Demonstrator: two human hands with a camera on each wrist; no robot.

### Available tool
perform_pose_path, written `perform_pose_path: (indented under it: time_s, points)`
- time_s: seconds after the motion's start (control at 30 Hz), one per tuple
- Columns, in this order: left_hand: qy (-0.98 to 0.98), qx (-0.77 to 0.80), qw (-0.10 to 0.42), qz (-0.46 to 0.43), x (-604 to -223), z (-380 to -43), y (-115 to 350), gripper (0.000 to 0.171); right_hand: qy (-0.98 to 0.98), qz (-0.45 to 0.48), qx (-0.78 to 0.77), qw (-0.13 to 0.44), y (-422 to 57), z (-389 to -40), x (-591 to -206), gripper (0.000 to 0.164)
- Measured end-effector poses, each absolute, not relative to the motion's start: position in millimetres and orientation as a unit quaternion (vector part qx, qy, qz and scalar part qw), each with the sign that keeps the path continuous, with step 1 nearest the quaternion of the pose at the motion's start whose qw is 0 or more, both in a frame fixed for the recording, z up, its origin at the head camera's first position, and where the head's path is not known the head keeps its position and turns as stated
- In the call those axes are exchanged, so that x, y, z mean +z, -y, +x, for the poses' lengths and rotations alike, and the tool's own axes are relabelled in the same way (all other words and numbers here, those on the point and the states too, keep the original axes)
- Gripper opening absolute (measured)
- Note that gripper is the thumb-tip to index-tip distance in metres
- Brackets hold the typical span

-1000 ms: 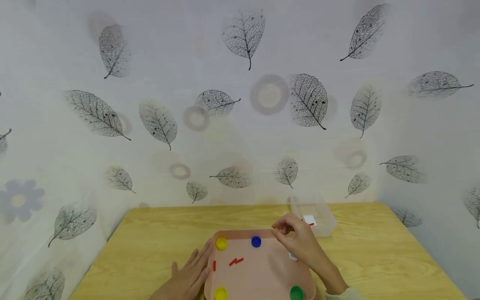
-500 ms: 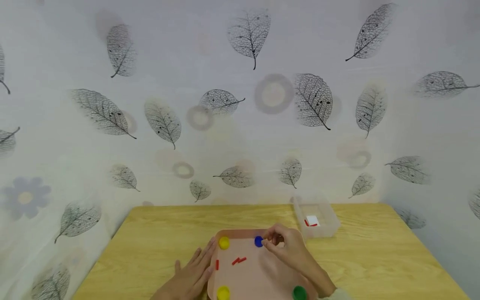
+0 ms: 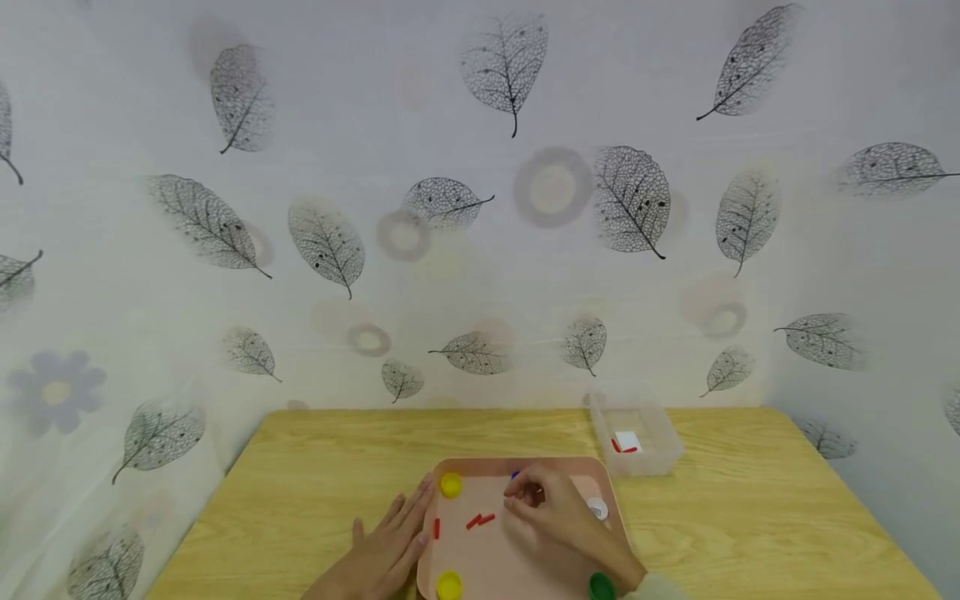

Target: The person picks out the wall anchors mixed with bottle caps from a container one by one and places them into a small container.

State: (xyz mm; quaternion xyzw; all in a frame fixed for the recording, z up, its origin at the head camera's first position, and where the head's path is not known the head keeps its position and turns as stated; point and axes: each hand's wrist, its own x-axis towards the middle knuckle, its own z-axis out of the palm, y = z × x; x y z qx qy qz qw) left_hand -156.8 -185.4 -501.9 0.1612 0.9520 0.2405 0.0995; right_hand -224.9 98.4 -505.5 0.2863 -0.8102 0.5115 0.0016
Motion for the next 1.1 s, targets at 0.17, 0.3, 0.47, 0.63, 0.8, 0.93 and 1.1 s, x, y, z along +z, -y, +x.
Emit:
perform_pose_path:
  time_s: [0.17, 0.3, 0.47, 0.63, 0.8, 0.93, 1.1]
  points:
    - [-0.953, 0.238, 0.097, 0.164, -502.1, -158.9, 185.4, 0.057, 0.809, 0.296, 0.508, -0.012, -92.9, -224.6, -509.1, 0.007]
    - [-0.953, 0.239, 0.089, 0.163, -501.3, -158.9, 186.0, 0.057, 0.815, 0.303, 0.494, -0.011, -89.0, -226.5, -512.9, 0.006]
    - [-0.954, 0.234, 0.088, 0.167, -499.2, -158.8, 187.1, 0.057, 0.823, 0.31, 0.475, -0.016, -81.9, -228.9, -517.6, 0.006]
    - [-0.952, 0.242, 0.085, 0.167, -499.5, -157.9, 187.5, 0.057, 0.826, 0.312, 0.469, -0.019, -76.3, -227.9, -521.6, 0.008]
    - [-0.952, 0.24, 0.087, 0.169, -502.7, -158.7, 186.8, 0.057, 0.835, 0.315, 0.452, -0.006, -73.4, -228.6, -523.8, 0.01]
    - [-0.952, 0.24, 0.085, 0.17, -504.6, -159.3, 186.6, 0.057, 0.844, 0.323, 0.429, 0.004, -73.1, -229.1, -525.7, 0.012]
    - [-0.949, 0.25, 0.081, 0.175, -504.8, -157.4, 185.9, 0.056, 0.852, 0.326, 0.41, -0.01, -73.3, -226.4, -526.0, 0.011]
